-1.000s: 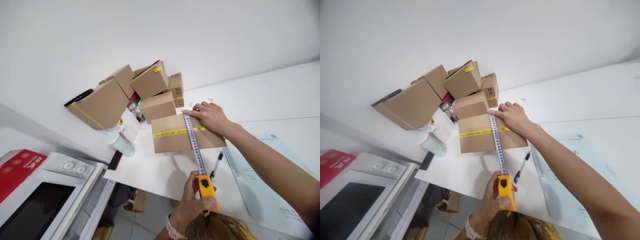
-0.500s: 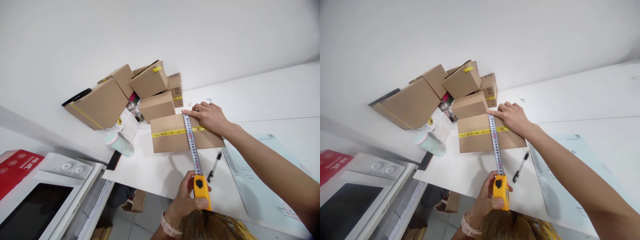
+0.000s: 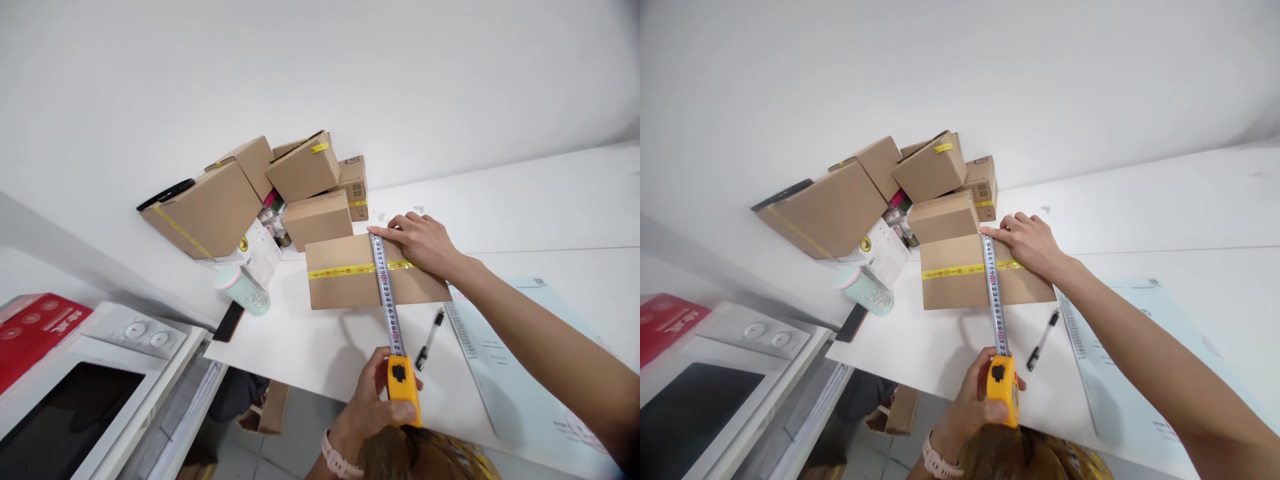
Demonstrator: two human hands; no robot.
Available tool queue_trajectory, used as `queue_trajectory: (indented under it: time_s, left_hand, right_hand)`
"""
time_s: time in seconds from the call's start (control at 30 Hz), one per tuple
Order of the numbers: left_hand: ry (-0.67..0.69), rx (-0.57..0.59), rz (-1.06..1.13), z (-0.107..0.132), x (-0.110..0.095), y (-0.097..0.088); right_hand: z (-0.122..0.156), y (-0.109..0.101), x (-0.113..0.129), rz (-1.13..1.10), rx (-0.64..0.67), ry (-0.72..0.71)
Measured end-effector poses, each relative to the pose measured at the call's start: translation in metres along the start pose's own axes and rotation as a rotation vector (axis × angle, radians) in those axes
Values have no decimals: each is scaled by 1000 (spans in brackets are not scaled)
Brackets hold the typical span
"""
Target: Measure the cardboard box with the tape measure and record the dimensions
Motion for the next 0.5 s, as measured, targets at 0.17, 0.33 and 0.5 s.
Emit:
queue_trajectory:
  time_s: [0.17, 0.33, 0.5]
  left_hand:
    - [63, 66, 99, 28, -22, 4]
    - [253, -48, -1, 57, -58, -12]
    - [254, -115, -63, 56, -57, -28]
  right_hand:
    - [8, -8, 4, -37, -75, 60]
    - [44, -22, 34, -27, -165, 9]
    - [97, -13, 62, -48, -237, -107]
Point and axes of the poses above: each hand's wrist, its own z-axis away from the middle knuckle, its own y-axis out of the palm, x = y × z, the point moved 7 cm from there along -z, towards the middle knuckle, and after that the axes turned 9 degrees about -z, right-handed, at the moved point
